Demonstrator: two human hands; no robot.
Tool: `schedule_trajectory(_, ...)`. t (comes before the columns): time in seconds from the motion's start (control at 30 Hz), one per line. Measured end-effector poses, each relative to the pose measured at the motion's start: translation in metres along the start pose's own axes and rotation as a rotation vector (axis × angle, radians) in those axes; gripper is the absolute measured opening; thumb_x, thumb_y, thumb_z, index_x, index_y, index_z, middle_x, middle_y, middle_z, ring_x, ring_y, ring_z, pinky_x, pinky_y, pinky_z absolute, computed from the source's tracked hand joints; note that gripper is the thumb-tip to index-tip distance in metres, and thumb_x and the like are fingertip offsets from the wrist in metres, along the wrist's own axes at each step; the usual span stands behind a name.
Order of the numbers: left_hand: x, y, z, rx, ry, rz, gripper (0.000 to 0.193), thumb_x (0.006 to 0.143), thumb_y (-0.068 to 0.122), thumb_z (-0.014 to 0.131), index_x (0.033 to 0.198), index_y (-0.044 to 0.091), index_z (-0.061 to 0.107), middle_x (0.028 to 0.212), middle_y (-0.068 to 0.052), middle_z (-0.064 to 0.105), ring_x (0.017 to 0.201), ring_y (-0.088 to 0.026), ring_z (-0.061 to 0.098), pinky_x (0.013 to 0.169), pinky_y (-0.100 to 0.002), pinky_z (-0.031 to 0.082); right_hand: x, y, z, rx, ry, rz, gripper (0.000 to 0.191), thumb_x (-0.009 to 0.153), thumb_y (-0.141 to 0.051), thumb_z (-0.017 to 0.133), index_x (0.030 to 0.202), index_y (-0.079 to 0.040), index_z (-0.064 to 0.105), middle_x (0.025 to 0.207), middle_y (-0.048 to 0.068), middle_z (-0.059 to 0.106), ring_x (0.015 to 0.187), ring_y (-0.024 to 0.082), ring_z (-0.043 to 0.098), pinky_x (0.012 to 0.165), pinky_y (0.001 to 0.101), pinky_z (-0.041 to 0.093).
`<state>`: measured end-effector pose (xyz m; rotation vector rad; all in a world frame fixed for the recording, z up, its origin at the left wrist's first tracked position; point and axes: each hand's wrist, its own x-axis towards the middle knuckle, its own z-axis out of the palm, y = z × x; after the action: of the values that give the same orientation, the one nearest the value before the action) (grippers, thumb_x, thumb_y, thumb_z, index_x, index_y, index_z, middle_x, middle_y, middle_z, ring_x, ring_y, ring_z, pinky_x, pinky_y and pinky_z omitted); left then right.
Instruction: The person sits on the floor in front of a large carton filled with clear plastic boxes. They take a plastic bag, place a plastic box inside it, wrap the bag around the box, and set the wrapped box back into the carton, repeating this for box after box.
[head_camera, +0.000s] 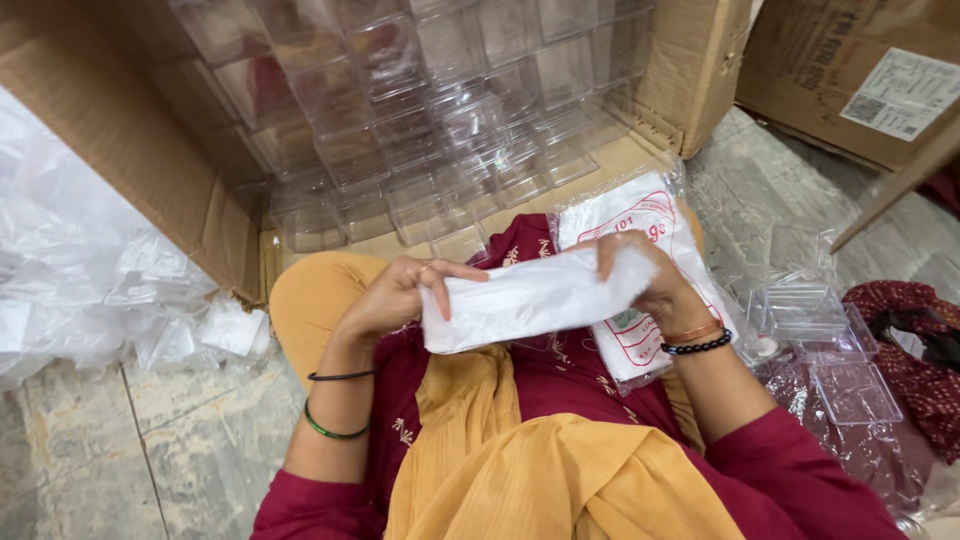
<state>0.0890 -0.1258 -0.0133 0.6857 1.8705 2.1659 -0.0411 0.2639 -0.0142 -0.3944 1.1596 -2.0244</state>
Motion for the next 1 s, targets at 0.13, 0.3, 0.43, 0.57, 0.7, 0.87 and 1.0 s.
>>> schedule_trajectory(0.13,-0.009,0.039,-0.013,-0.219,0.321,-0.036,0.021,0.090,-0.004,0.067,0.110,0.002,0.066,0.140,-0.017,0.067,0.118,-0.030,0.066,0.095,-0.039,0.055,0.008,-0.028,0.025,-0.199,-0.042,-0.110,0.026,0.089,-0.013,0.068,0.066,-0.004,0.061,0.117,0.021,0.070,0.103,0.036,0.071,0.082,0.0433,0.062)
schedule_trajectory(0.3,0.044,0.052,0.057,0.216,0.143,-0.045,0.070,0.082,0.016,0.080,0.142,0.000,0.048,0.132,-0.009,0.058,0.113,-0.019,0.055,0.092,-0.037,0.051,0.043,-0.016,0.101,-0.774,-0.520,-0.244,0.010,0.082,-0.003,0.058,0.071,-0.002,0.057,0.109,0.015,0.072,0.106,0.026,0.069,0.091,0.0353,0.054)
schedule_trajectory(0.43,0.033,0.029,0.098,-0.254,0.061,-0.569,0.039,0.098,0.032,0.076,0.105,-0.004,0.063,0.069,0.002,0.058,0.051,-0.006,0.051,0.043,-0.023,0.040,0.042,-0.020,0.104,-0.928,-0.465,-0.248,0.017,0.080,-0.008,0.065,0.064,-0.004,0.062,0.101,0.011,0.073,0.098,0.022,0.070,0.084,0.0347,0.056)
schedule_trajectory(0.57,-0.022,0.026,0.080,-0.130,-0.086,-0.660,0.034,0.104,0.037,0.055,0.112,0.009,0.073,0.053,0.007,0.048,0.040,-0.001,0.044,0.039,-0.019,0.038,0.018,-0.003,0.066,-0.829,-0.328,-0.145,0.033,0.096,-0.011,0.058,0.063,-0.006,0.058,0.104,0.009,0.074,0.096,0.020,0.071,0.086,0.0337,0.056)
schedule_trajectory(0.7,-0.080,0.051,0.048,0.050,-0.188,-0.602,0.036,0.110,0.031,0.050,0.115,0.003,0.072,0.063,0.009,0.058,0.041,-0.003,0.046,0.040,-0.022,0.040,-0.005,-0.048,-0.008,-0.748,0.066,-0.436,0.006,0.089,-0.005,0.060,0.093,-0.002,0.063,0.114,0.013,0.066,0.107,0.024,0.062,0.095,0.0354,0.052)
schedule_trajectory(0.87,-0.109,0.076,0.028,0.061,0.467,-0.586,0.050,0.108,0.037,0.042,0.121,0.002,0.074,0.050,0.004,0.049,0.042,-0.004,0.042,0.043,-0.020,0.036,-0.050,-0.123,-0.048,-0.773,0.496,-0.708,0.022,0.099,0.002,0.059,0.077,0.003,0.059,0.100,0.015,0.063,0.084,0.016,0.057,0.073,0.0259,0.044)
schedule_trajectory(1.0,-0.022,0.028,0.071,-0.017,0.136,-0.370,0.058,0.105,0.041,0.049,0.147,0.001,0.051,0.123,-0.006,0.068,0.097,-0.012,0.063,0.087,-0.029,0.054,0.002,-0.059,0.028,-0.928,0.507,-0.833,0.035,0.106,-0.025,0.035,0.099,-0.005,0.062,0.097,0.004,0.062,0.081,0.012,0.055,0.075,0.0294,0.044)
